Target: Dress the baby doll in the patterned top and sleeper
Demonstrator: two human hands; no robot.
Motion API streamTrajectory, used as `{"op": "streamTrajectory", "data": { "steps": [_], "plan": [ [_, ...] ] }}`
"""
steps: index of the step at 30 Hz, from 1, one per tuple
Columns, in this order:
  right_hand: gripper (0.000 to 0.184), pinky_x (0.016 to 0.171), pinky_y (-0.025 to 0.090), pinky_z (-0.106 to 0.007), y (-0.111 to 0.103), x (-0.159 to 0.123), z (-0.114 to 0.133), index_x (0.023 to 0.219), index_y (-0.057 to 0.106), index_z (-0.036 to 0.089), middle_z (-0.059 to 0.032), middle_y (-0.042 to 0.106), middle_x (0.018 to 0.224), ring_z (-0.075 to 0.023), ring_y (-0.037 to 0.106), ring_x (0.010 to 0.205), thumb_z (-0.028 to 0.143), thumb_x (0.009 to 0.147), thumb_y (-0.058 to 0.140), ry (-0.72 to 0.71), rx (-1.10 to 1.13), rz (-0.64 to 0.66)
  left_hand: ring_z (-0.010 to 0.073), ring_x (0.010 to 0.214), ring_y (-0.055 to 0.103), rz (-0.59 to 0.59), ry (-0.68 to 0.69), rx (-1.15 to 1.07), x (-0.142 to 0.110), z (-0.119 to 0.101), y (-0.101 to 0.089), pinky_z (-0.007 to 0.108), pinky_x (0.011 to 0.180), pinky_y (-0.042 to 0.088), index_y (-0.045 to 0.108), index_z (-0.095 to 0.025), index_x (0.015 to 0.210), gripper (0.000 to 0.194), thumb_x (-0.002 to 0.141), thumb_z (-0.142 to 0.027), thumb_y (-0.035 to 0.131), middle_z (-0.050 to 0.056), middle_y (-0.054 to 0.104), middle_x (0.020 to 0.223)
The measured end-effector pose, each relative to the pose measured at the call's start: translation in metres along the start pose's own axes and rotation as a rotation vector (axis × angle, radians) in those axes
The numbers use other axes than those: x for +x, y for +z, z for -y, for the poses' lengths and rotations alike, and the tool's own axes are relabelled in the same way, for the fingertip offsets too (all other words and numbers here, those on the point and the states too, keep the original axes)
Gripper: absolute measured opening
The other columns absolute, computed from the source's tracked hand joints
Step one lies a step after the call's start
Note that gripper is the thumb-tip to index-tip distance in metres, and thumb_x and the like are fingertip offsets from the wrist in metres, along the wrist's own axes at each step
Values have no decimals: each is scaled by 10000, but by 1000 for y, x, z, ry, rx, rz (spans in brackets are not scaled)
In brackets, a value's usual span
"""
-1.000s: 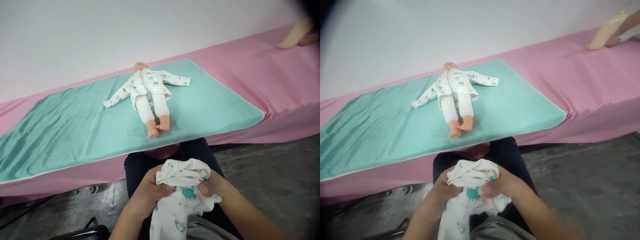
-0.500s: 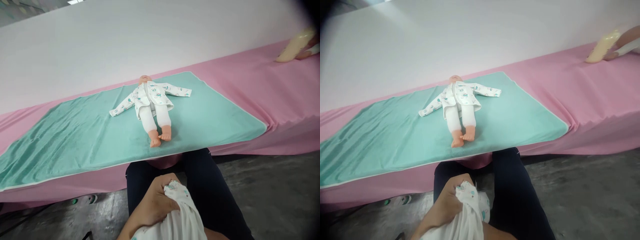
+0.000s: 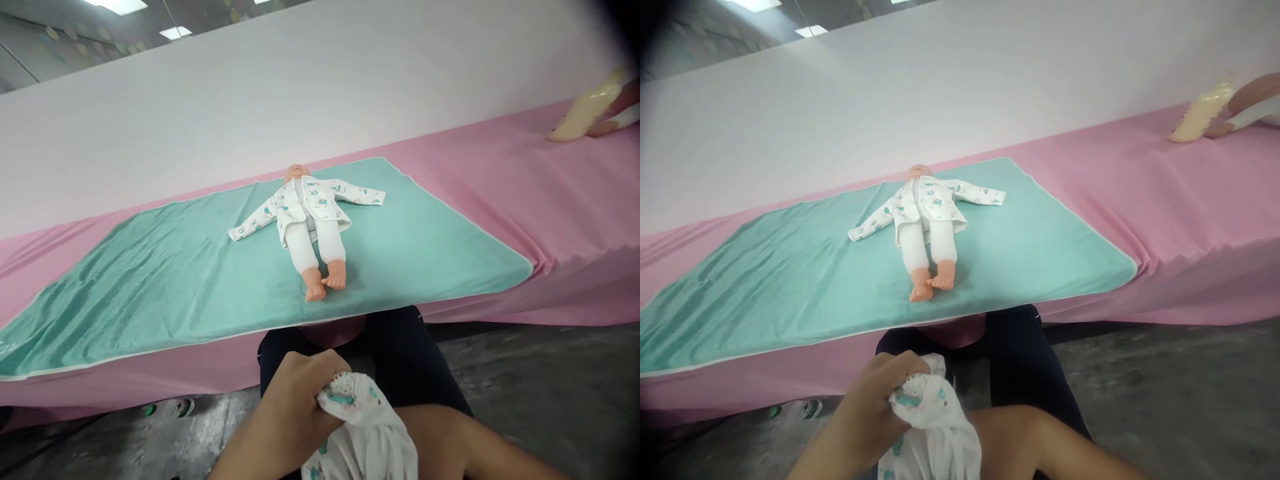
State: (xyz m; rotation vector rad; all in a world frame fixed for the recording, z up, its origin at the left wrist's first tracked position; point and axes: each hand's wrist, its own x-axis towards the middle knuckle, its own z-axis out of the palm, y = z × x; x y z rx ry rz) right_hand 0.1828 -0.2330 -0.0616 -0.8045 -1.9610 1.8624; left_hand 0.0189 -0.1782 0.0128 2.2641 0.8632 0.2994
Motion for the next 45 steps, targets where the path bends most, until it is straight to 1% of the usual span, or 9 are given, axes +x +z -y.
{"op": "streamTrajectory", "data": {
  "steps": [5,8,12,16,20,26,32,38,45],
  "plan": [
    [334,695,481,-198,-44,-5,50,832,651,125,4,649,785,-131,595,745,346,612,770,-202,135,114,128,615,547,-48,-31,180,-11,-10,-39,208,548,361,595,-251,908,252,700,-121,539,-24,632,710],
    [312,699,481,-227,-64,-5,70,968,609,160,6,623,855,-118,576,745,292,707,718,-269,284,-183,164,695,602,-163,-196,119,-9,-17,-58,214,556,408,537,-290,1112,411,711,-257,624,-8,668,860],
    [263,685,466,-243,-67,20,65,992,581,193,-2,606,861,-125,569,748,346,789,648,-352,381,-633,221,786,618,-228,-217,86,13,-20,-55,242,563,426,376,-312,1316,796,607,-373,733,25,655,1021],
    [303,798,454,-309,-72,41,54,1056,574,216,-26,620,992,-188,570,919,397,813,592,-327,334,-948,207,788,608,-278,-215,79,50,-9,-49,245,590,412,488,-271,1184,488,726,-365,625,18,659,963],
    [266,772,439,-311,-92,33,47,1027,578,225,-8,635,960,-191,572,888,356,796,595,-168,79,-1125,161,629,554,-144,-158,250,87,8,-61,243,540,338,554,-212,816,90,792,-225,468,1,634,747],
    [205,616,377,-251,-116,15,34,918,537,215,-2,630,857,-170,565,765,403,836,531,65,-250,-1170,151,594,507,47,-95,480,122,26,-65,257,513,295,532,-203,720,138,762,-162,408,15,604,720],
    [286,540,250,-257,-122,17,33,882,499,190,-39,607,754,-170,516,637,451,906,385,237,-625,-1150,168,727,556,22,-13,468,125,25,-63,262,598,352,558,-201,798,186,741,-102,412,30,619,837],
    [282,630,351,-245,-125,8,31,908,556,188,-21,633,862,-169,554,759,451,876,461,28,-328,-1092,165,660,558,8,-88,182,124,16,-64,250,552,367,573,-196,862,180,767,-170,421,14,632,763],
    [427,836,415,-312,-138,-8,31,1140,566,192,-37,617,1091,-205,547,999,421,784,626,-189,143,-882,193,844,589,-159,20,18,137,16,-63,271,692,434,541,-225,1011,275,756,-166,453,2,641,949]
  ]
}}
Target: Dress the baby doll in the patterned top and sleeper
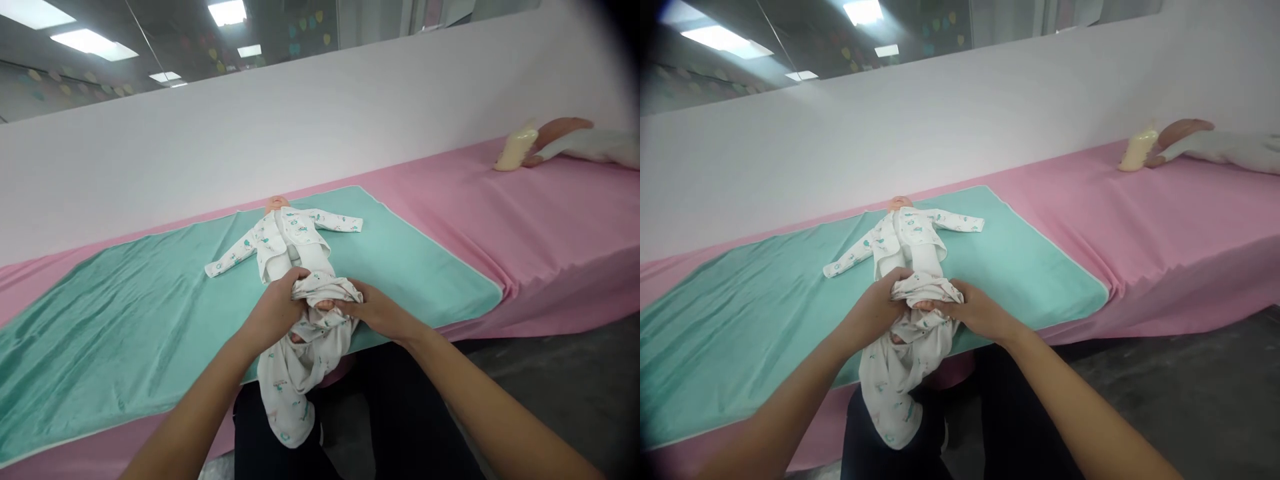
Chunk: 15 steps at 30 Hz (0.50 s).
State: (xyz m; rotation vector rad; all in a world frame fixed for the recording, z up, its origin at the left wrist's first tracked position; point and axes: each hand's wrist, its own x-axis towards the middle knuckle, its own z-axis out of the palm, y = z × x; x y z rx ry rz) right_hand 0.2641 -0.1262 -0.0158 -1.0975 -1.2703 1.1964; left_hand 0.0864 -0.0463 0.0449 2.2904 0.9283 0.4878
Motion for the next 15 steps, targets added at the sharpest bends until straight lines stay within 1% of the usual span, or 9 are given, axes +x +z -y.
{"op": "streamTrajectory", "data": {
  "steps": [2,4,6,9,12,15],
  "plan": [
    [480,874,407,-332,-5,2,5,1184,554,202,-42,608,1120,-212,538,1033,392,757,665,26,53,80,205,901,581,-38,23,17,6,3,1,290,750,430,513,-225,1079,352,748,-127,443,18,636,969],
    [500,883,405,-343,-9,5,9,1195,556,206,-41,616,1104,-214,543,1027,350,736,692,54,84,110,210,898,581,-44,17,30,10,4,2,300,755,426,498,-221,1105,378,749,-109,437,28,638,956],
    [475,884,406,-346,-11,8,12,1174,579,210,-35,632,1066,-213,549,1013,303,725,702,59,94,91,204,876,584,-53,13,17,12,3,4,295,743,424,514,-220,1065,337,755,-109,443,25,641,949],
    [418,901,405,-357,-12,13,15,1130,613,212,-33,637,1050,-216,550,1011,268,724,695,31,91,73,183,850,588,-52,15,-86,13,-3,4,268,708,431,544,-222,977,231,774,-147,464,6,645,944],
    [406,918,400,-375,-19,23,18,1120,618,208,-42,631,1065,-226,542,1030,282,727,688,15,71,135,174,833,589,0,4,-199,16,-7,-4,244,660,435,567,-222,951,199,759,-195,524,-4,644,929],
    [374,860,434,-373,-38,43,27,1072,634,185,-45,643,1013,-227,554,981,281,714,685,18,-32,274,179,873,582,52,8,-314,27,-4,-19,245,695,441,589,-207,959,239,721,-234,598,7,637,952]
  ]
}}
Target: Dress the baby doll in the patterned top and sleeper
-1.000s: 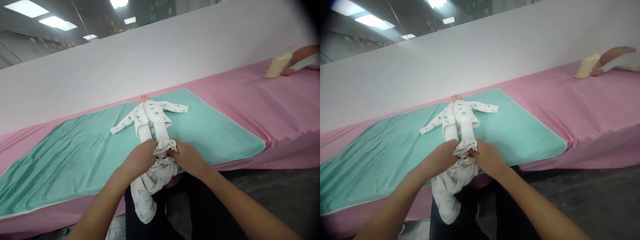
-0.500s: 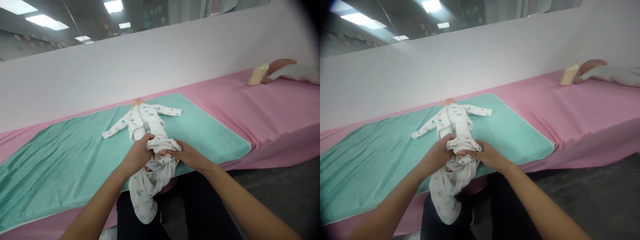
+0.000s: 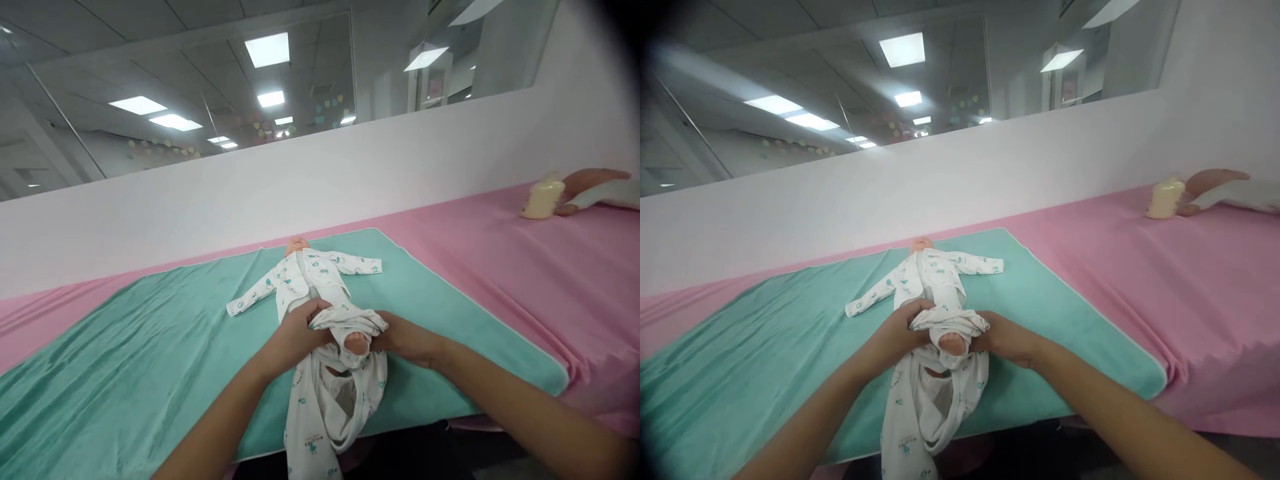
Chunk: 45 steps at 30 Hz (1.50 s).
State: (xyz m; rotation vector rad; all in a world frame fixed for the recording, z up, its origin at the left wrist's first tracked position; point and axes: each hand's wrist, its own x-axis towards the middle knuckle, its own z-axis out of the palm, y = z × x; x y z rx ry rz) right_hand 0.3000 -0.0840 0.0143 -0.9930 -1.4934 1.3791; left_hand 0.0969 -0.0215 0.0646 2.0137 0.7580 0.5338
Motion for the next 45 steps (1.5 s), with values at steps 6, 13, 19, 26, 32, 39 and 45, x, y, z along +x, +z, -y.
{"op": "streamTrajectory", "data": {
  "steps": [6,13,19,26,32,39,45],
  "plan": [
    [409,770,446,-303,-49,43,2,1001,629,168,-13,644,952,-188,564,887,248,614,736,27,-65,205,183,813,591,299,-66,-415,42,23,-33,274,707,460,574,-131,986,442,614,-305,735,62,631,913],
    [266,730,405,-257,-61,61,-40,874,570,160,7,600,873,-145,544,827,221,656,708,-8,97,28,9,353,253,321,-110,-479,73,53,-52,171,411,239,526,-141,817,301,673,-322,719,-84,425,460],
    [176,674,378,-245,-59,76,-50,876,515,191,17,591,853,-130,531,766,204,725,604,-54,33,-292,27,375,261,105,-13,-611,69,74,-69,179,440,236,526,-141,944,260,759,-267,659,-103,322,423],
    [172,646,360,-248,-60,91,-56,854,550,180,26,567,765,-136,497,718,249,699,577,-2,-223,-359,60,464,424,-36,3,-694,65,77,-79,175,464,318,537,-175,975,211,797,-257,614,-47,470,535],
    [119,543,323,-225,-64,99,-49,730,544,174,29,500,653,-123,445,602,230,628,521,24,-57,-374,110,571,550,250,-109,-519,53,82,-94,224,523,426,561,-143,1145,442,728,-234,676,68,620,809],
    [127,681,397,-278,-63,88,-39,739,591,161,-25,570,748,-176,512,739,250,667,537,-21,116,-132,88,539,480,356,-129,-344,53,69,-82,193,460,370,628,-144,784,185,686,-285,696,17,558,692],
    [341,563,347,-253,-56,79,-33,688,560,167,-8,498,656,-134,453,606,488,802,554,-32,83,-49,70,482,429,110,18,-690,50,67,-72,177,426,334,489,-154,696,272,801,-387,581,-15,480,597]
  ]
}}
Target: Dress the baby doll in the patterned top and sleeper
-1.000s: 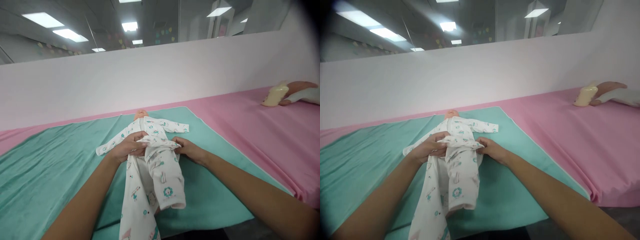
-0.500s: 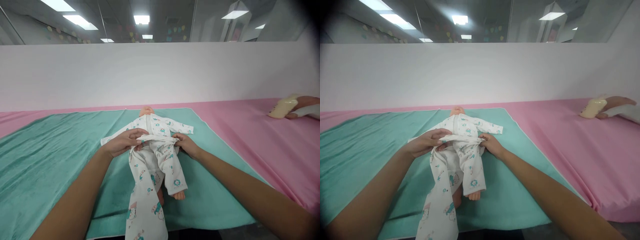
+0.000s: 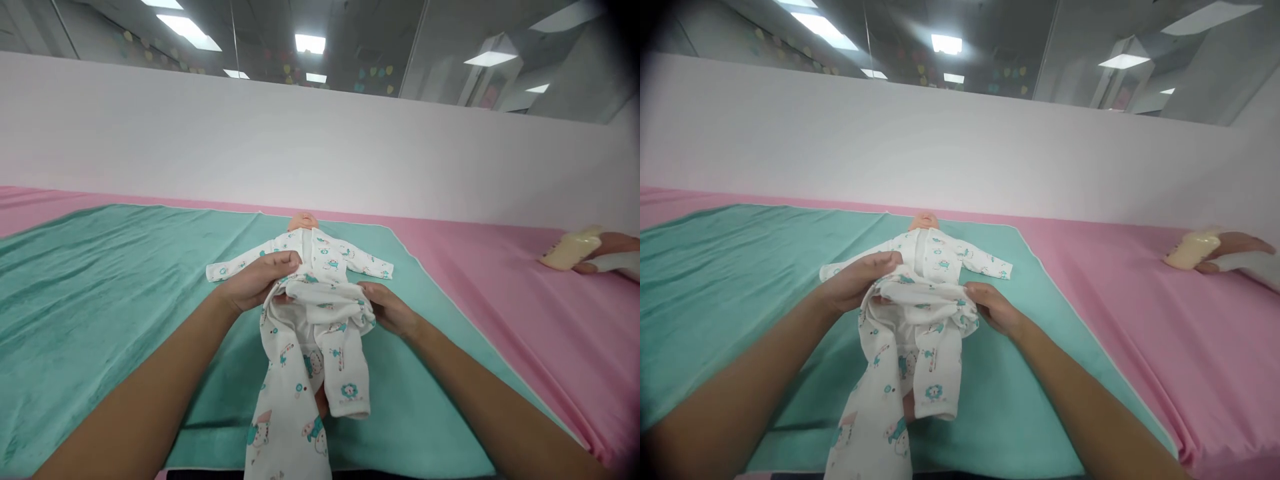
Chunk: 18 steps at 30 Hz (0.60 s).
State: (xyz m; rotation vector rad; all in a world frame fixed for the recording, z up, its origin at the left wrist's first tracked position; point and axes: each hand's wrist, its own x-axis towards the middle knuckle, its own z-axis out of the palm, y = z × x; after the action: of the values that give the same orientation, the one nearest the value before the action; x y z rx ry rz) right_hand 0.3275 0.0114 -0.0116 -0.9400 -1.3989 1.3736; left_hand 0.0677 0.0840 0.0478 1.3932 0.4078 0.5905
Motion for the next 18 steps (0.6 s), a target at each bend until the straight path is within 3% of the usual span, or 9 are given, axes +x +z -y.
{"op": "streamTrajectory", "data": {
  "steps": [2,5,10,15,18],
  "plan": [
    [362,516,312,-242,0,-4,2,658,534,170,8,454,604,-115,407,548,505,787,579,-15,25,-23,65,492,428,-55,62,-100,0,3,3,178,453,360,481,-154,727,252,794,-367,597,-23,471,612],
    [368,472,283,-232,-1,-8,6,633,495,182,32,399,553,-95,344,489,502,760,622,-25,79,-103,70,515,455,-41,81,-181,3,6,9,173,460,365,517,-149,807,210,807,-349,582,-12,496,647],
    [488,582,411,-273,-1,-4,6,725,561,195,-13,542,655,-151,492,606,665,798,451,80,163,-251,59,427,419,-66,89,-313,7,3,-1,175,424,351,562,-144,891,150,831,-281,549,-24,484,563],
    [375,643,410,-263,0,6,-10,852,647,162,-43,638,789,-170,566,729,527,798,582,166,18,-156,63,442,478,-332,276,-465,6,1,-29,160,414,359,563,-176,937,207,743,-122,613,-24,544,614],
    [377,666,391,-267,-2,5,-15,869,658,151,-51,643,838,-165,559,752,514,812,572,128,-70,-90,103,556,560,-265,247,-445,7,7,-29,180,464,408,566,-172,968,220,754,-140,604,11,588,716]
  ]
}}
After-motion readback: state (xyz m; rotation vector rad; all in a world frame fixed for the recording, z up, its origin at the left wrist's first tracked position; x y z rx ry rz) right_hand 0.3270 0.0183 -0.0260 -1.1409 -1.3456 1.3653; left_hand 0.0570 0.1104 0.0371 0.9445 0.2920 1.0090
